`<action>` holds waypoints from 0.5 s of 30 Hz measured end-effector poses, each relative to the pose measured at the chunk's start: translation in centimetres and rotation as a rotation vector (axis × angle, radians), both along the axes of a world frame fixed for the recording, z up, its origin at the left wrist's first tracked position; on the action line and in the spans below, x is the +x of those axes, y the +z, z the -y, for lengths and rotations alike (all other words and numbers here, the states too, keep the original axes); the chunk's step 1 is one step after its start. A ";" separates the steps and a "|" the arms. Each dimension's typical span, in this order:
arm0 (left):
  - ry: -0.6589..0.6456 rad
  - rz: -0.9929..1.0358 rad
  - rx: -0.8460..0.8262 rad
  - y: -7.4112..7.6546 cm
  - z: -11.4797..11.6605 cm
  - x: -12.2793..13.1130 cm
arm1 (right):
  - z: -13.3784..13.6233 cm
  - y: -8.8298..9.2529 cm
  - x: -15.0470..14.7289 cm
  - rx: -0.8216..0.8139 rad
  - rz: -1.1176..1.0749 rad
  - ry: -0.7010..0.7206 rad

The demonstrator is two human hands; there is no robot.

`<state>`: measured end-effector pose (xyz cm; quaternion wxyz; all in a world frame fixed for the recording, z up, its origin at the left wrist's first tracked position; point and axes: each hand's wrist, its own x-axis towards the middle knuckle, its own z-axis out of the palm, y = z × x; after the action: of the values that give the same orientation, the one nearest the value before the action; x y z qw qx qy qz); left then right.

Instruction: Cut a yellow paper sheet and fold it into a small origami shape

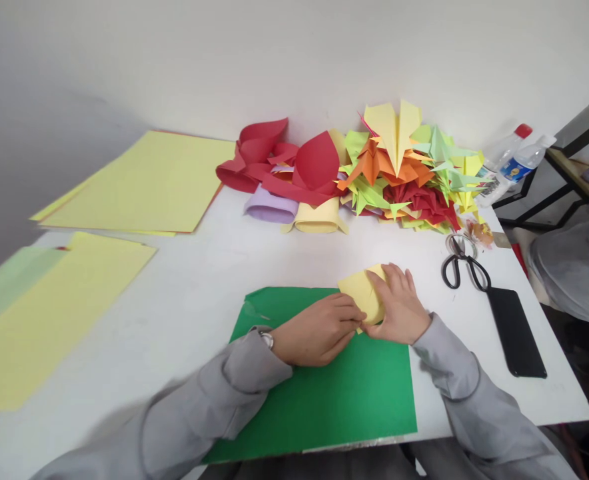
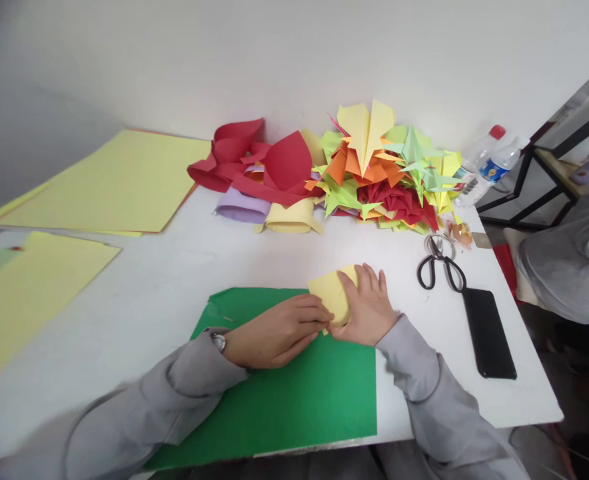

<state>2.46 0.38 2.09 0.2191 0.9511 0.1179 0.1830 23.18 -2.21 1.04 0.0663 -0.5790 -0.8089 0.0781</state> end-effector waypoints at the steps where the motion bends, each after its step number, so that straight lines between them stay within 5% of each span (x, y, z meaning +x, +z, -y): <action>1: -0.002 -0.005 0.000 0.0 0.0 0.0 | 0.1 0.1 -0.1 -0.007 0.005 -0.002; 15: -0.008 0.015 -0.002 0.2 0.0 0.1 | 0.3 -0.5 -0.5 -0.042 0.070 0.027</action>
<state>2.54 0.41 2.26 0.2215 0.9500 0.1126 0.1892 22.71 -2.48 0.51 0.0249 -0.5718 -0.8165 0.0756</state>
